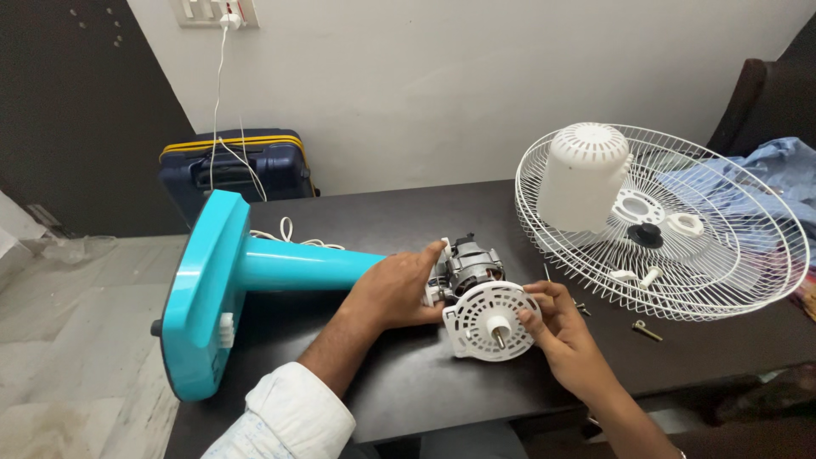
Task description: The person assembles a table fan by attaching the motor housing to the fan stand and securing the rear fan cage with screws. They use a screwdriver to tighten the screws and ensure the components are properly aligned.
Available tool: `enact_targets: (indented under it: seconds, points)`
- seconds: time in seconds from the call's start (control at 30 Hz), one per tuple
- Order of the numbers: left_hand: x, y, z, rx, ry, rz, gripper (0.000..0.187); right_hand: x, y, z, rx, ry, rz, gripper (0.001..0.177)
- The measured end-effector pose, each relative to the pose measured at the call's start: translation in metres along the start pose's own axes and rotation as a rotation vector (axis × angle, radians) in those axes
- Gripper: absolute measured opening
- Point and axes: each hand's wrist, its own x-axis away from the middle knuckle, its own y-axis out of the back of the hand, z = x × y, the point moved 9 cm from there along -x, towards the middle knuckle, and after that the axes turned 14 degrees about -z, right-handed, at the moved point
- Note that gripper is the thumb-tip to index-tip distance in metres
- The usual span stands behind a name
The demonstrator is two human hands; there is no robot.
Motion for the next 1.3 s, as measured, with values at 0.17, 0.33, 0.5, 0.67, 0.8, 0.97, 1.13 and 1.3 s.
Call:
enact_targets:
  seconds: [0.17, 0.33, 0.5, 0.67, 0.8, 0.97, 1.13, 1.3]
  points:
    - [0.002, 0.009, 0.000, 0.053, 0.031, 0.032, 0.098, -0.001, 0.001, -0.008, -0.018, -0.045, -0.006, 0.025]
    - [0.003, 0.013, -0.003, 0.072, 0.060, 0.066, 0.095, 0.004, -0.011, 0.026, 0.234, 0.264, -0.041, 0.022]
    - [0.004, 0.010, 0.001, 0.143, 0.136, 0.152, 0.091, 0.000, -0.022, 0.040, 0.269, 0.238, -0.083, 0.023]
    - [0.002, 0.011, 0.004, 0.221, 0.148, 0.151, 0.086, -0.005, -0.019, 0.058, 0.374, 0.386, -0.073, 0.037]
    - [-0.001, 0.011, 0.009, 0.255, 0.184, 0.183, 0.084, -0.014, -0.011, 0.067, 0.326, 0.381, 0.020, 0.048]
    - [-0.003, 0.012, 0.013, 0.264, 0.249, 0.234, 0.084, -0.034, -0.005, 0.066, 0.509, 0.208, 0.102, 0.068]
    - [-0.007, 0.013, 0.012, 0.257, 0.287, 0.262, 0.083, -0.042, -0.030, 0.069, 0.775, 0.329, 0.211, 0.119]
    - [-0.012, 0.017, 0.011, 0.227, 0.289, 0.267, 0.079, -0.056, -0.052, 0.053, 0.625, 0.247, 0.248, 0.114]
